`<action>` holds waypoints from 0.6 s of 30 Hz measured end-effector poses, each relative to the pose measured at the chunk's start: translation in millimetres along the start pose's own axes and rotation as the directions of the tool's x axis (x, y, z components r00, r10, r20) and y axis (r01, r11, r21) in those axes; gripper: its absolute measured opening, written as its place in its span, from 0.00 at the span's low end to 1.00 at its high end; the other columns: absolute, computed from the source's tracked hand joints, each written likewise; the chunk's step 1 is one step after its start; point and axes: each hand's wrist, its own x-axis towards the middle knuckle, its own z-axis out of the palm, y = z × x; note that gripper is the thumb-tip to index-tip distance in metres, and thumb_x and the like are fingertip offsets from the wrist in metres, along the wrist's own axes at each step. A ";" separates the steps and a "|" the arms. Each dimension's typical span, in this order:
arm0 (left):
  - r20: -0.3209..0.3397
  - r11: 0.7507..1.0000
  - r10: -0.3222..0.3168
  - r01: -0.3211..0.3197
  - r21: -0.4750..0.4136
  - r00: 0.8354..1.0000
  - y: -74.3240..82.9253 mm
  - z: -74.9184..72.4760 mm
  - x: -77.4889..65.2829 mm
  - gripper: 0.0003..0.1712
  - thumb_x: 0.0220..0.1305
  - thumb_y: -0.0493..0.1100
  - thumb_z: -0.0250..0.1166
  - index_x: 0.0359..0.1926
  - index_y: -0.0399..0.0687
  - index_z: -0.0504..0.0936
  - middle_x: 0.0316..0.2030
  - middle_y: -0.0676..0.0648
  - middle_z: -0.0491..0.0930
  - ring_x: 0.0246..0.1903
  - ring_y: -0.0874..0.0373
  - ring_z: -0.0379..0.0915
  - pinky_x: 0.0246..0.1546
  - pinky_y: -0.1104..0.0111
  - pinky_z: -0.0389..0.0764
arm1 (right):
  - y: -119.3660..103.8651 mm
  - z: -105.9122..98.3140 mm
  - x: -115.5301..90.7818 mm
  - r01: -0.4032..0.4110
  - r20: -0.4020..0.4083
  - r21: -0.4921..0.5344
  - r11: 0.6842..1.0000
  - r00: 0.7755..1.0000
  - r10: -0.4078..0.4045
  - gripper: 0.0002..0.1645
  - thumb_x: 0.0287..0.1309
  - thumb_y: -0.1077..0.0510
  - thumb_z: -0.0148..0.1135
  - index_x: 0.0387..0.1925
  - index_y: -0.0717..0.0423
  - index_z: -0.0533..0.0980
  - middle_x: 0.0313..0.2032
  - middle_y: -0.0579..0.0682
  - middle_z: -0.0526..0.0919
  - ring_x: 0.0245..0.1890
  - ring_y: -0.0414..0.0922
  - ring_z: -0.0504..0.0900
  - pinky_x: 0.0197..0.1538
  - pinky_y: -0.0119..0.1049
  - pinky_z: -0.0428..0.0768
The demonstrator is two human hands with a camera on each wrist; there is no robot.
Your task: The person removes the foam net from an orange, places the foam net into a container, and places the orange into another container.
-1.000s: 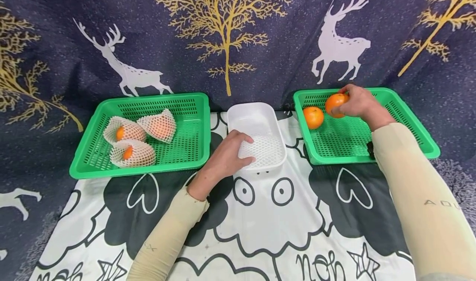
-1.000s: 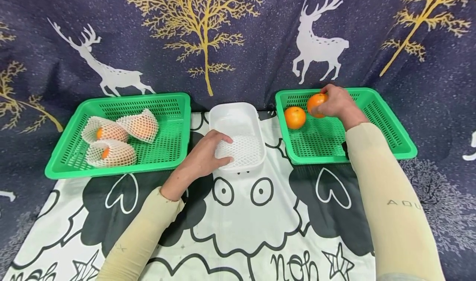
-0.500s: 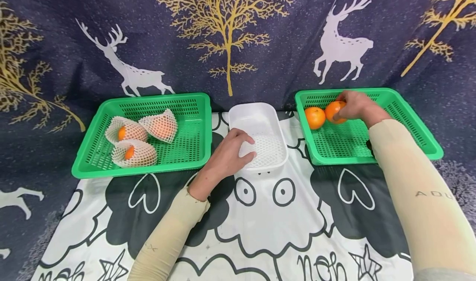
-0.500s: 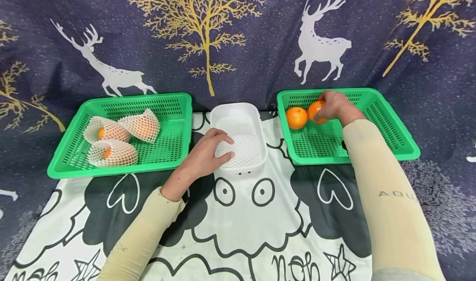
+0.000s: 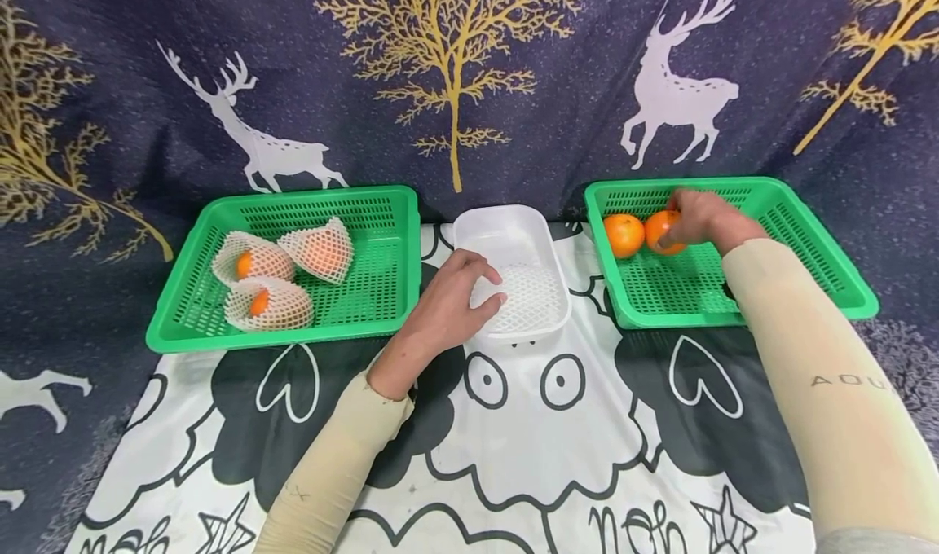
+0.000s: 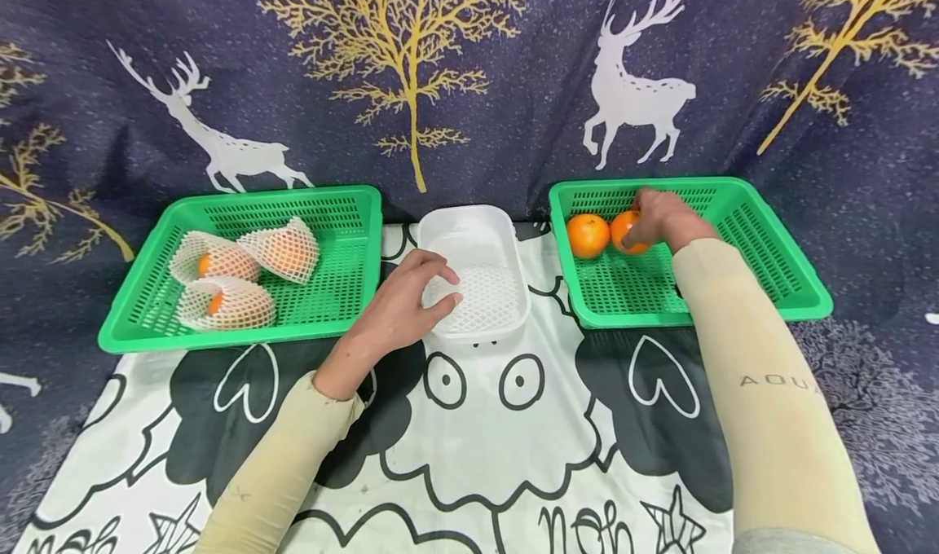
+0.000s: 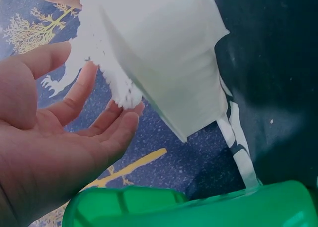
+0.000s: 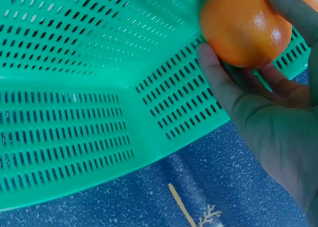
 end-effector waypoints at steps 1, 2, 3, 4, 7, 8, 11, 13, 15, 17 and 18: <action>0.000 1.000 -0.002 0.002 -0.001 1.000 0.6 -1.4 -0.3 0.12 0.67 0.46 0.67 0.48 0.46 0.82 0.56 0.44 0.71 0.51 0.53 0.72 0.52 0.61 0.75 | -0.3 0.6 0.1 0.001 0.004 -0.008 1.000 1.000 -0.001 0.48 0.54 0.48 0.71 0.64 0.74 0.60 0.56 0.76 0.69 0.55 0.71 0.70 0.56 0.65 0.70; 0.001 1.000 -0.004 0.004 -0.001 1.000 1.1 -2.7 -0.6 0.12 0.67 0.46 0.67 0.48 0.47 0.82 0.55 0.45 0.71 0.51 0.53 0.72 0.52 0.61 0.75 | -0.8 1.2 0.2 0.003 0.007 -0.017 1.000 1.000 -0.003 0.48 0.54 0.48 0.71 0.64 0.74 0.60 0.56 0.76 0.69 0.55 0.71 0.70 0.56 0.65 0.70; 0.001 1.000 -0.007 0.007 -0.002 1.000 1.7 -4.1 -1.0 0.12 0.67 0.46 0.66 0.48 0.47 0.82 0.55 0.45 0.71 0.50 0.54 0.72 0.52 0.61 0.75 | -1.0 2.0 0.5 0.006 0.005 -0.026 1.000 1.000 -0.006 0.48 0.54 0.48 0.71 0.64 0.74 0.60 0.55 0.76 0.70 0.54 0.71 0.70 0.56 0.64 0.71; 0.001 1.000 -0.010 0.010 -0.003 1.000 2.3 -4.9 -1.2 0.11 0.67 0.45 0.66 0.47 0.47 0.82 0.55 0.46 0.71 0.50 0.54 0.72 0.52 0.61 0.75 | -1.2 2.9 0.4 0.008 0.005 -0.031 0.999 1.000 -0.008 0.48 0.54 0.48 0.71 0.63 0.75 0.60 0.55 0.76 0.71 0.53 0.70 0.71 0.56 0.64 0.71; 0.004 1.000 -0.012 0.012 -0.003 1.000 4.1 -7.1 -1.9 0.11 0.67 0.45 0.66 0.47 0.48 0.81 0.54 0.46 0.71 0.50 0.55 0.72 0.52 0.61 0.75 | -2.1 5.0 0.2 0.017 -0.005 -0.053 0.998 1.000 -0.018 0.47 0.53 0.47 0.71 0.61 0.75 0.61 0.52 0.75 0.73 0.51 0.68 0.73 0.53 0.62 0.73; 0.006 1.000 -0.011 0.011 -0.003 1.000 4.5 -7.7 -2.1 0.11 0.67 0.45 0.66 0.48 0.48 0.81 0.54 0.47 0.71 0.50 0.55 0.72 0.52 0.61 0.75 | -2.2 5.5 0.2 0.020 -0.008 -0.057 0.998 1.000 -0.021 0.47 0.53 0.47 0.71 0.61 0.75 0.62 0.52 0.75 0.73 0.50 0.68 0.73 0.53 0.62 0.73; 0.010 1.000 -0.003 0.003 -0.013 1.000 6.1 -9.8 -2.9 0.11 0.67 0.45 0.65 0.48 0.47 0.81 0.53 0.47 0.71 0.51 0.54 0.72 0.53 0.61 0.74 | -2.2 6.1 0.4 0.026 -0.013 -0.063 0.998 1.000 -0.027 0.46 0.54 0.47 0.71 0.60 0.74 0.62 0.51 0.74 0.73 0.49 0.68 0.74 0.53 0.62 0.73; 0.011 1.000 -0.002 0.003 -0.019 1.000 7.1 -12.0 -3.7 0.12 0.67 0.45 0.65 0.48 0.47 0.82 0.53 0.47 0.71 0.52 0.54 0.72 0.54 0.60 0.74 | -1.6 6.2 1.1 0.030 -0.013 -0.068 0.997 0.999 -0.031 0.46 0.54 0.47 0.71 0.60 0.75 0.61 0.51 0.75 0.73 0.49 0.68 0.74 0.53 0.62 0.73; 0.010 1.000 -0.004 0.005 -0.023 1.000 8.1 -14.7 -4.4 0.12 0.67 0.45 0.65 0.48 0.47 0.82 0.53 0.48 0.71 0.52 0.54 0.72 0.54 0.60 0.74 | -0.8 6.2 1.9 0.035 -0.014 -0.072 0.997 0.999 -0.036 0.46 0.55 0.46 0.71 0.60 0.75 0.61 0.51 0.75 0.73 0.49 0.67 0.74 0.52 0.61 0.73; 0.008 1.000 -0.007 0.007 -0.025 1.000 8.6 -17.5 -4.9 0.12 0.67 0.45 0.65 0.49 0.47 0.82 0.53 0.48 0.71 0.52 0.53 0.72 0.54 0.60 0.74 | -0.3 6.2 2.6 0.037 -0.016 -0.070 0.997 0.999 -0.038 0.47 0.55 0.46 0.71 0.60 0.75 0.61 0.50 0.74 0.73 0.47 0.67 0.74 0.51 0.60 0.73; 0.008 1.000 -0.007 0.007 -0.022 1.000 8.7 -18.9 -5.0 0.12 0.67 0.46 0.65 0.49 0.46 0.82 0.53 0.48 0.72 0.52 0.53 0.71 0.53 0.60 0.74 | -0.1 6.2 2.9 0.038 -0.017 -0.067 0.997 0.999 -0.039 0.47 0.55 0.46 0.71 0.60 0.75 0.61 0.50 0.74 0.73 0.47 0.67 0.74 0.50 0.60 0.73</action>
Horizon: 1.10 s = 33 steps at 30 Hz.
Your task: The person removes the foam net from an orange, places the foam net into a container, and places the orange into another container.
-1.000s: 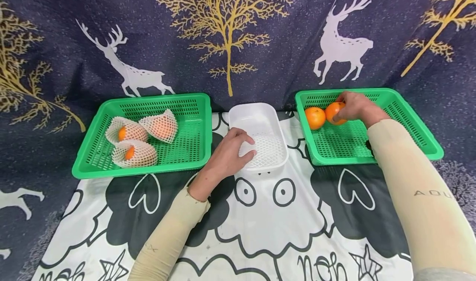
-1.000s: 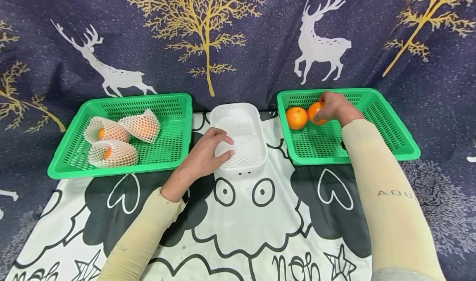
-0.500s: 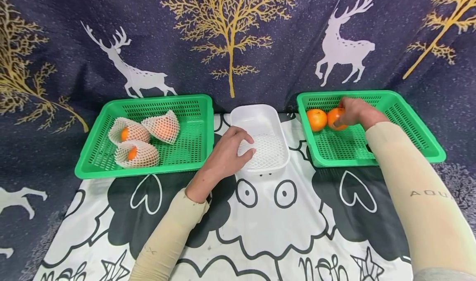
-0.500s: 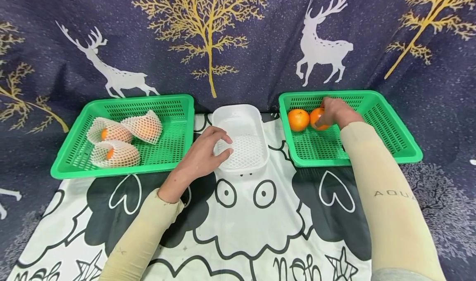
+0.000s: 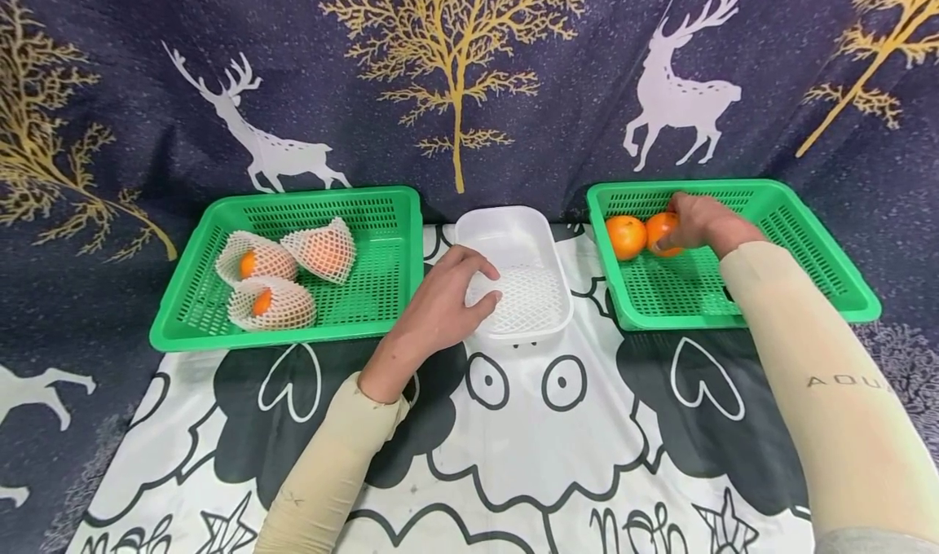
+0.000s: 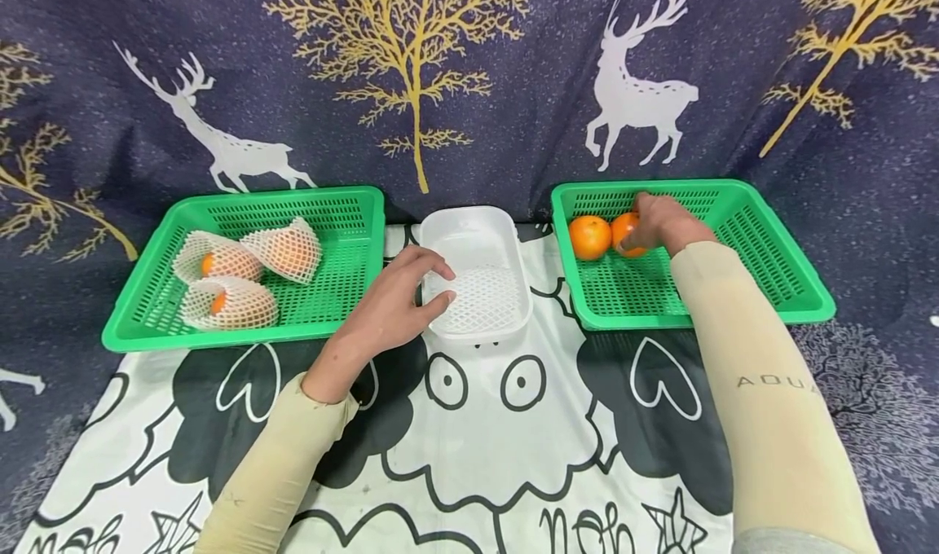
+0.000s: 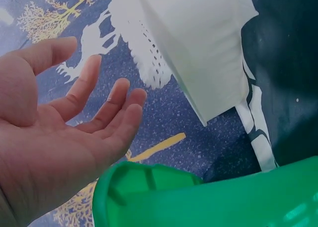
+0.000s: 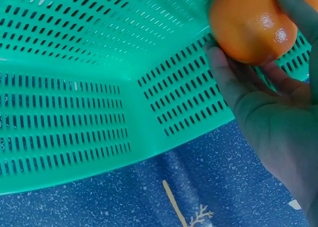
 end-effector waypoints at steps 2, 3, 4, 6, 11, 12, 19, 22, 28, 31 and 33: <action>-0.004 1.000 0.003 -0.003 0.001 1.000 -0.3 -2.9 -0.2 0.13 0.68 0.46 0.65 0.49 0.46 0.82 0.53 0.47 0.71 0.52 0.52 0.72 0.52 0.60 0.74 | 0.4 0.0 1.1 0.002 -0.003 0.007 1.000 1.000 -0.002 0.47 0.55 0.46 0.70 0.61 0.75 0.61 0.50 0.74 0.73 0.47 0.66 0.74 0.50 0.60 0.73; -0.008 1.000 0.005 -0.005 0.002 1.000 -0.7 -4.3 -0.2 0.13 0.68 0.46 0.65 0.49 0.45 0.82 0.53 0.47 0.72 0.51 0.52 0.71 0.51 0.59 0.74 | 0.2 -0.2 1.3 0.004 -0.003 0.011 1.000 1.000 -0.004 0.47 0.55 0.46 0.70 0.61 0.75 0.61 0.50 0.74 0.73 0.48 0.67 0.74 0.50 0.60 0.73; -0.010 1.000 0.008 -0.008 0.003 1.000 -0.9 -5.5 -0.2 0.13 0.68 0.46 0.65 0.49 0.45 0.82 0.53 0.46 0.72 0.51 0.51 0.71 0.50 0.59 0.74 | 0.5 -0.4 1.2 0.004 -0.003 0.015 1.000 1.000 -0.004 0.47 0.55 0.46 0.70 0.62 0.75 0.61 0.51 0.74 0.73 0.48 0.67 0.74 0.51 0.61 0.73; -0.016 1.000 0.013 -0.013 0.007 1.000 -1.4 -7.9 -0.2 0.13 0.68 0.46 0.65 0.49 0.45 0.82 0.53 0.46 0.72 0.49 0.51 0.72 0.48 0.60 0.74 | 0.7 -1.2 0.4 0.000 0.002 0.022 1.000 1.000 -0.001 0.48 0.55 0.46 0.69 0.63 0.75 0.60 0.53 0.76 0.72 0.50 0.68 0.72 0.53 0.62 0.72; -0.027 1.000 0.010 -0.010 0.007 1.000 -2.9 -13.2 -1.4 0.13 0.68 0.46 0.65 0.50 0.46 0.82 0.52 0.47 0.72 0.41 0.52 0.71 0.43 0.61 0.74 | -1.3 -5.8 -4.4 -0.009 0.034 0.075 0.997 0.999 0.006 0.48 0.58 0.47 0.68 0.66 0.73 0.59 0.60 0.78 0.66 0.59 0.73 0.66 0.58 0.67 0.69; -0.028 1.000 0.006 -0.006 0.002 1.000 -3.1 -14.4 -2.0 0.13 0.68 0.47 0.65 0.50 0.47 0.81 0.53 0.47 0.72 0.42 0.52 0.71 0.43 0.61 0.74 | -2.2 -6.9 -5.6 -0.006 0.035 0.088 0.996 0.999 0.002 0.48 0.59 0.47 0.68 0.67 0.73 0.58 0.61 0.78 0.65 0.60 0.73 0.65 0.58 0.67 0.68; -0.024 1.000 -0.018 0.018 -0.008 1.000 -4.2 -22.8 -4.3 0.13 0.68 0.48 0.65 0.50 0.50 0.81 0.54 0.48 0.72 0.47 0.54 0.70 0.48 0.59 0.74 | -6.9 -13.8 -16.2 -0.002 0.009 0.136 0.991 1.000 0.001 0.47 0.62 0.46 0.65 0.69 0.71 0.57 0.62 0.77 0.64 0.59 0.73 0.66 0.55 0.68 0.70; -0.023 0.999 -0.030 0.030 -0.013 0.999 -5.7 -26.7 -4.7 0.13 0.68 0.48 0.65 0.50 0.51 0.80 0.54 0.48 0.72 0.49 0.54 0.69 0.49 0.59 0.73 | -8.1 -17.1 -21.7 0.009 -0.016 0.143 0.990 1.000 -0.007 0.46 0.64 0.45 0.63 0.69 0.70 0.57 0.61 0.77 0.66 0.57 0.72 0.68 0.53 0.67 0.71; -0.044 0.998 -0.068 0.067 -0.019 0.997 -9.8 -36.2 -7.0 0.14 0.69 0.49 0.64 0.51 0.51 0.80 0.57 0.48 0.71 0.58 0.52 0.69 0.57 0.57 0.72 | -17.1 -28.1 -35.0 0.056 -0.139 0.165 0.985 0.990 -0.033 0.43 0.66 0.43 0.60 0.67 0.70 0.60 0.61 0.76 0.67 0.58 0.72 0.68 0.57 0.67 0.68; -0.048 0.997 -0.078 0.077 -0.026 0.996 -10.5 -41.5 -8.6 0.14 0.69 0.49 0.64 0.52 0.50 0.80 0.59 0.47 0.70 0.64 0.50 0.66 0.62 0.56 0.69 | -23.3 -32.1 -41.9 0.070 -0.181 0.178 0.981 0.983 -0.037 0.43 0.67 0.41 0.57 0.68 0.69 0.60 0.62 0.76 0.67 0.59 0.72 0.67 0.57 0.68 0.68; -0.049 0.996 -0.081 0.080 -0.028 0.995 -10.5 -44.8 -9.2 0.15 0.69 0.49 0.64 0.52 0.49 0.80 0.60 0.47 0.70 0.65 0.50 0.65 0.64 0.56 0.68 | -28.5 -34.1 -46.5 0.082 -0.200 0.189 0.979 0.979 -0.043 0.42 0.68 0.42 0.56 0.69 0.68 0.60 0.62 0.75 0.67 0.59 0.72 0.67 0.57 0.68 0.67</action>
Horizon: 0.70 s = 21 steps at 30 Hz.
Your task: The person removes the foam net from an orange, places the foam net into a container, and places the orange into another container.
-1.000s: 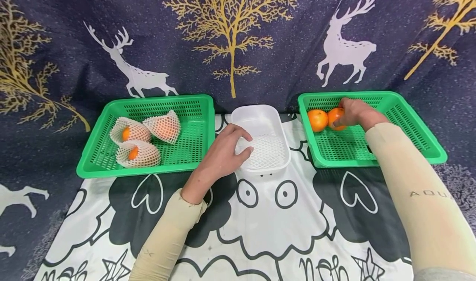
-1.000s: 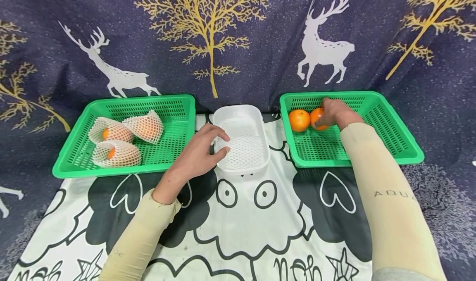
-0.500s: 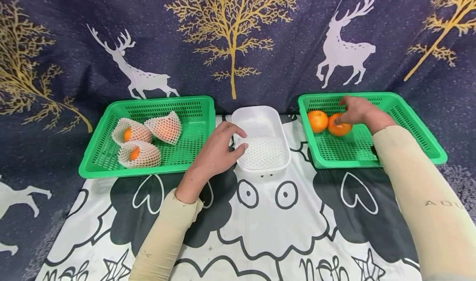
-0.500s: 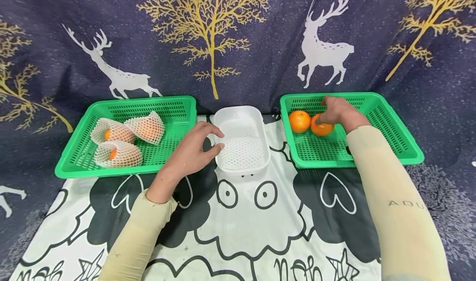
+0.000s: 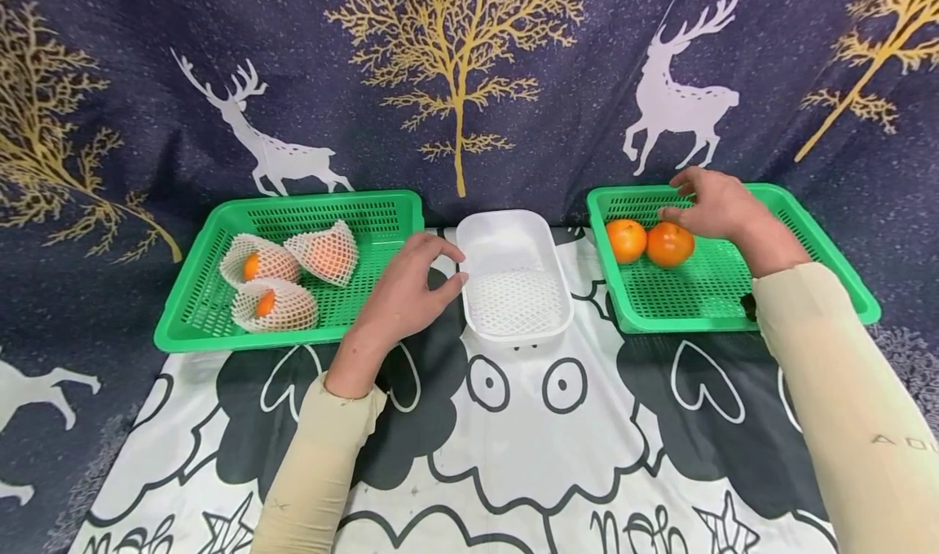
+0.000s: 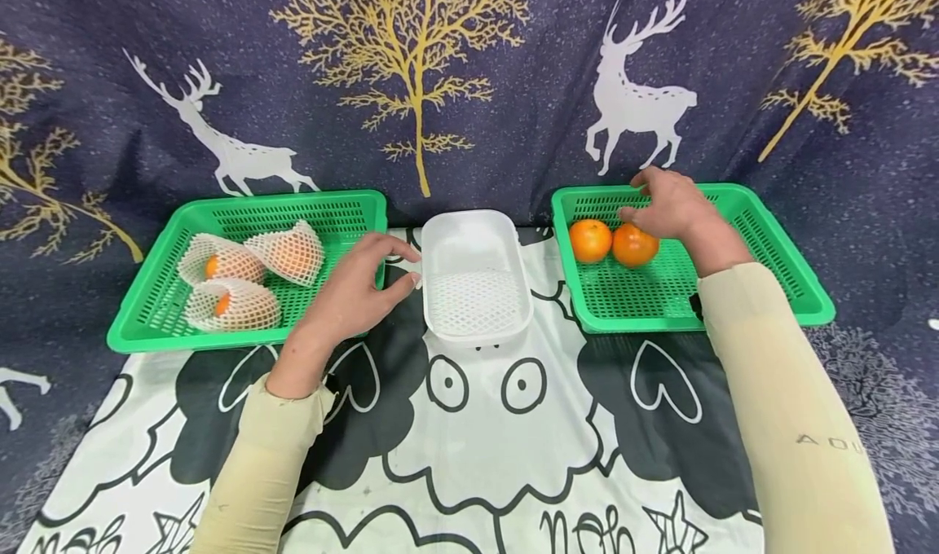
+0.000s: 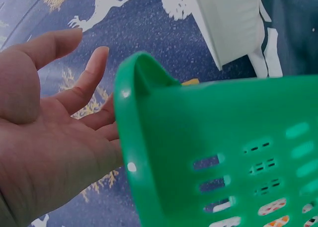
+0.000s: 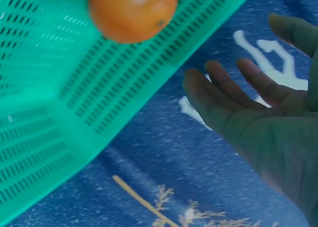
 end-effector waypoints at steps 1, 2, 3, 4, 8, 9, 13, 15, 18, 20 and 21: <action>0.001 1.000 -0.003 0.003 0.000 1.000 0.0 -1.5 -0.6 0.15 0.69 0.49 0.64 0.52 0.49 0.80 0.60 0.47 0.70 0.65 0.50 0.65 0.64 0.56 0.68 | -2.9 0.0 -1.7 0.006 -0.009 0.003 1.000 1.000 -0.006 0.42 0.68 0.42 0.56 0.69 0.68 0.60 0.63 0.75 0.67 0.59 0.72 0.67 0.57 0.68 0.67; 0.000 1.000 -0.004 0.004 0.000 1.000 -0.2 -2.9 -1.1 0.15 0.69 0.49 0.64 0.52 0.50 0.80 0.60 0.47 0.70 0.65 0.50 0.65 0.64 0.56 0.68 | -6.4 0.3 -3.6 0.012 -0.019 0.010 1.000 1.000 -0.012 0.41 0.68 0.43 0.56 0.70 0.67 0.60 0.63 0.74 0.67 0.60 0.71 0.67 0.57 0.68 0.67; -0.001 1.000 -0.004 0.004 0.001 1.000 -0.5 -4.1 -1.5 0.15 0.69 0.49 0.64 0.52 0.50 0.80 0.60 0.47 0.71 0.65 0.50 0.65 0.64 0.56 0.68 | -10.6 0.9 -5.6 0.018 -0.028 0.019 1.000 0.999 -0.017 0.41 0.69 0.43 0.56 0.70 0.66 0.60 0.63 0.74 0.67 0.60 0.71 0.67 0.57 0.68 0.67; 0.000 1.000 -0.004 0.004 0.000 1.000 -0.7 -5.7 -1.5 0.15 0.70 0.49 0.64 0.52 0.50 0.80 0.60 0.47 0.71 0.64 0.50 0.66 0.63 0.57 0.69 | -15.2 1.3 -7.5 0.028 -0.040 0.027 0.999 0.999 -0.027 0.40 0.69 0.44 0.56 0.70 0.66 0.60 0.63 0.74 0.67 0.61 0.71 0.67 0.58 0.68 0.66; 0.001 1.000 -0.015 0.015 0.011 1.000 -0.8 -11.3 -2.2 0.14 0.70 0.50 0.64 0.52 0.52 0.80 0.59 0.47 0.71 0.63 0.50 0.67 0.61 0.56 0.70 | -34.8 5.1 -15.1 0.081 -0.094 0.047 0.996 0.993 -0.076 0.38 0.69 0.46 0.56 0.70 0.65 0.62 0.64 0.72 0.68 0.62 0.69 0.67 0.59 0.68 0.66; 0.004 1.000 -0.024 0.023 0.014 1.000 -1.0 -12.6 -2.4 0.14 0.70 0.50 0.64 0.52 0.53 0.80 0.59 0.47 0.71 0.62 0.50 0.67 0.60 0.56 0.70 | -39.8 7.0 -17.3 0.098 -0.111 0.049 0.994 0.989 -0.092 0.37 0.69 0.47 0.57 0.70 0.65 0.62 0.64 0.71 0.68 0.62 0.69 0.67 0.59 0.67 0.66; 0.005 0.998 -0.055 0.055 0.031 0.998 -1.6 -16.8 -3.9 0.13 0.70 0.51 0.63 0.52 0.56 0.80 0.60 0.48 0.71 0.62 0.51 0.67 0.60 0.56 0.70 | -58.8 17.3 -28.3 0.182 -0.198 0.057 0.982 0.966 -0.167 0.34 0.68 0.49 0.58 0.68 0.64 0.66 0.63 0.68 0.71 0.62 0.66 0.69 0.61 0.64 0.66; 0.000 0.998 -0.064 0.064 0.028 0.998 -2.3 -19.1 -4.8 0.13 0.70 0.50 0.63 0.53 0.56 0.80 0.60 0.49 0.70 0.62 0.52 0.67 0.60 0.56 0.70 | -68.1 24.1 -34.8 0.233 -0.257 0.058 0.971 0.943 -0.211 0.31 0.67 0.50 0.59 0.66 0.63 0.69 0.62 0.65 0.73 0.61 0.64 0.70 0.60 0.61 0.67; -0.019 0.998 -0.058 0.059 0.033 0.998 -2.7 -22.8 -6.1 0.14 0.69 0.50 0.64 0.53 0.54 0.80 0.60 0.48 0.71 0.63 0.51 0.67 0.61 0.56 0.70 | -82.3 35.0 -42.9 0.320 -0.358 0.062 0.945 0.891 -0.278 0.27 0.64 0.53 0.62 0.61 0.62 0.74 0.59 0.62 0.76 0.60 0.61 0.72 0.60 0.59 0.69; -0.031 0.998 -0.052 0.053 0.037 0.998 -2.8 -25.2 -6.6 0.14 0.69 0.50 0.64 0.53 0.53 0.81 0.59 0.48 0.72 0.62 0.51 0.68 0.61 0.55 0.70 | -92.6 43.1 -48.0 0.370 -0.423 0.058 0.927 0.851 -0.313 0.26 0.62 0.55 0.64 0.59 0.61 0.76 0.57 0.59 0.78 0.59 0.59 0.74 0.60 0.57 0.70; -0.036 0.998 -0.052 0.053 0.039 0.998 -2.6 -26.5 -7.1 0.15 0.69 0.50 0.64 0.53 0.53 0.81 0.59 0.48 0.72 0.62 0.51 0.68 0.61 0.55 0.71 | -97.9 47.5 -50.0 0.394 -0.449 0.057 0.918 0.831 -0.328 0.25 0.62 0.55 0.65 0.58 0.60 0.76 0.56 0.58 0.79 0.59 0.57 0.74 0.61 0.56 0.70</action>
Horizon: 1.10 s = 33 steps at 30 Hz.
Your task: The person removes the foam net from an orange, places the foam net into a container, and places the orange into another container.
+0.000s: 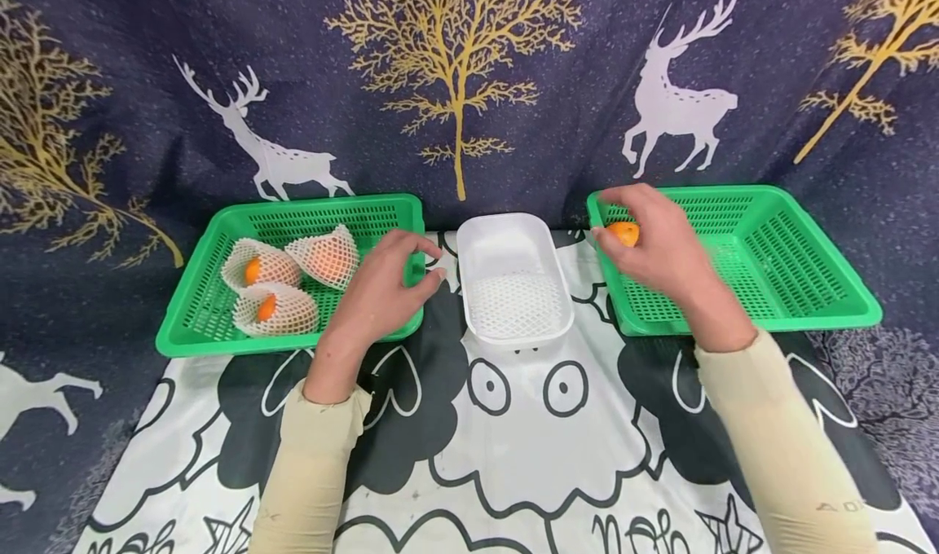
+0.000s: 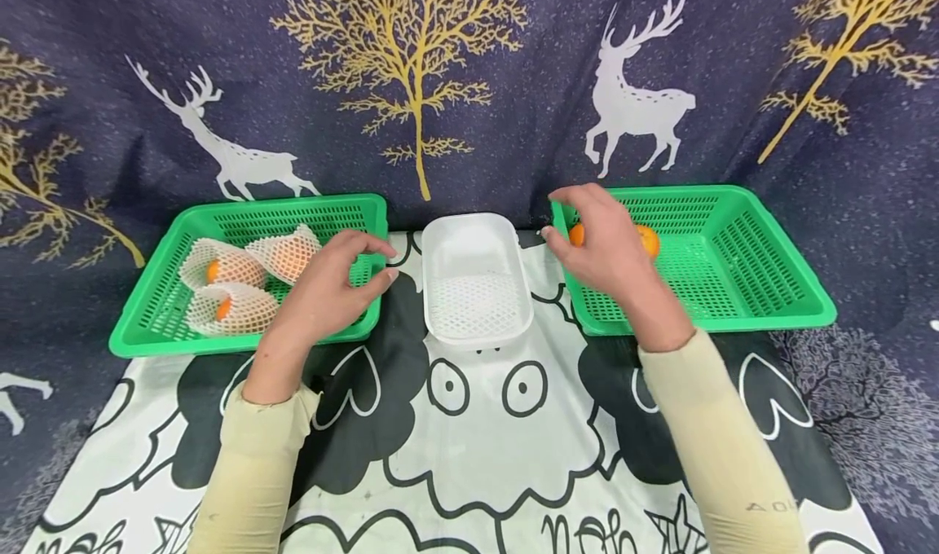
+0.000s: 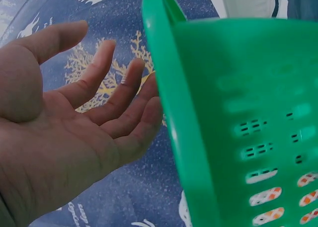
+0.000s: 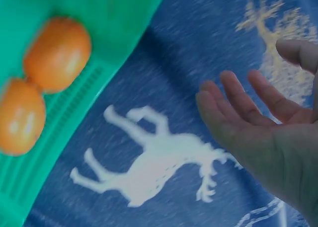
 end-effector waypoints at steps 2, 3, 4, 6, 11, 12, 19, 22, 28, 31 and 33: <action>-0.008 1.000 -0.004 0.004 0.003 1.000 0.1 -2.1 -0.7 0.15 0.68 0.50 0.65 0.53 0.53 0.81 0.59 0.48 0.72 0.61 0.51 0.69 0.59 0.54 0.72 | -10.3 8.9 -4.5 0.036 -0.043 0.016 0.999 0.998 -0.036 0.24 0.61 0.56 0.66 0.58 0.59 0.77 0.55 0.56 0.80 0.59 0.56 0.75 0.61 0.55 0.71; -0.011 1.000 -0.006 0.006 0.003 1.000 0.1 -2.9 -0.9 0.15 0.68 0.50 0.65 0.53 0.53 0.81 0.59 0.48 0.72 0.61 0.51 0.69 0.59 0.54 0.72 | -15.3 13.3 -6.9 0.051 -0.057 0.023 0.998 0.997 -0.050 0.24 0.61 0.55 0.66 0.58 0.58 0.77 0.55 0.55 0.80 0.58 0.55 0.76 0.60 0.54 0.72; -0.012 1.000 -0.009 0.009 0.003 1.000 0.0 -3.6 -1.2 0.15 0.68 0.50 0.65 0.53 0.52 0.80 0.59 0.48 0.72 0.61 0.51 0.69 0.59 0.54 0.72 | -20.0 17.8 -9.2 0.067 -0.069 0.030 0.997 0.996 -0.065 0.24 0.61 0.55 0.66 0.58 0.57 0.78 0.55 0.54 0.80 0.58 0.53 0.76 0.60 0.53 0.72; -0.013 1.000 -0.014 0.014 0.004 1.000 0.1 -4.6 -1.7 0.16 0.68 0.50 0.65 0.53 0.52 0.80 0.60 0.48 0.72 0.61 0.51 0.69 0.59 0.54 0.72 | -28.8 26.5 -13.0 0.099 -0.085 0.048 0.994 0.992 -0.095 0.24 0.61 0.54 0.67 0.58 0.55 0.78 0.55 0.52 0.80 0.57 0.51 0.77 0.59 0.51 0.73; -0.016 1.000 -0.009 0.009 0.011 1.000 0.7 -6.0 -1.2 0.16 0.68 0.50 0.65 0.53 0.52 0.81 0.59 0.49 0.73 0.61 0.51 0.69 0.59 0.54 0.72 | -50.5 43.3 -18.3 0.169 -0.126 0.110 0.979 0.980 -0.155 0.24 0.59 0.54 0.69 0.57 0.53 0.78 0.54 0.48 0.80 0.56 0.46 0.77 0.58 0.45 0.75; -0.017 1.000 -0.008 0.008 0.011 1.000 0.7 -6.1 -1.0 0.16 0.68 0.50 0.65 0.53 0.52 0.81 0.59 0.49 0.73 0.61 0.51 0.69 0.59 0.54 0.72 | -54.7 46.2 -19.0 0.180 -0.131 0.124 0.976 0.978 -0.164 0.24 0.59 0.54 0.70 0.57 0.53 0.79 0.54 0.48 0.80 0.56 0.45 0.77 0.58 0.44 0.75; -0.039 1.000 0.006 -0.006 0.013 0.999 -0.4 -6.8 -2.0 0.16 0.67 0.50 0.66 0.52 0.52 0.81 0.58 0.49 0.74 0.61 0.52 0.70 0.59 0.55 0.72 | -84.7 65.6 -22.9 0.253 -0.130 0.210 0.944 0.965 -0.229 0.25 0.59 0.54 0.70 0.57 0.53 0.78 0.54 0.47 0.80 0.56 0.44 0.77 0.58 0.43 0.75; -0.044 1.000 0.010 -0.009 0.013 0.999 -0.2 -7.8 -3.0 0.16 0.67 0.50 0.66 0.53 0.51 0.81 0.58 0.49 0.74 0.61 0.51 0.69 0.59 0.55 0.72 | -97.6 72.9 -22.3 0.272 -0.122 0.248 0.930 0.961 -0.248 0.25 0.60 0.54 0.69 0.58 0.53 0.77 0.55 0.46 0.79 0.56 0.43 0.77 0.58 0.41 0.76; -0.038 1.000 0.011 -0.010 0.021 0.999 -0.2 -10.3 -2.8 0.18 0.69 0.51 0.64 0.55 0.50 0.81 0.58 0.48 0.74 0.61 0.50 0.69 0.59 0.53 0.72 | -118.7 87.8 -20.4 0.335 -0.117 0.303 0.892 0.942 -0.313 0.22 0.61 0.56 0.67 0.56 0.56 0.77 0.54 0.48 0.78 0.56 0.43 0.76 0.60 0.39 0.74; -0.047 1.000 0.000 0.002 0.029 0.999 -0.7 -12.5 -3.6 0.16 0.69 0.50 0.64 0.55 0.51 0.81 0.58 0.48 0.74 0.60 0.51 0.70 0.58 0.53 0.72 | -127.3 97.0 -20.6 0.355 -0.095 0.306 0.883 0.935 -0.343 0.21 0.62 0.56 0.67 0.55 0.56 0.78 0.54 0.49 0.78 0.56 0.44 0.76 0.60 0.37 0.74; -0.051 1.000 -0.006 0.007 0.028 0.999 -1.6 -13.3 -4.1 0.16 0.69 0.49 0.64 0.54 0.51 0.81 0.58 0.47 0.74 0.59 0.50 0.71 0.57 0.52 0.73 | -131.7 104.0 -20.6 0.364 -0.077 0.304 0.880 0.930 -0.358 0.21 0.62 0.56 0.67 0.56 0.56 0.78 0.54 0.50 0.78 0.56 0.44 0.75 0.61 0.37 0.73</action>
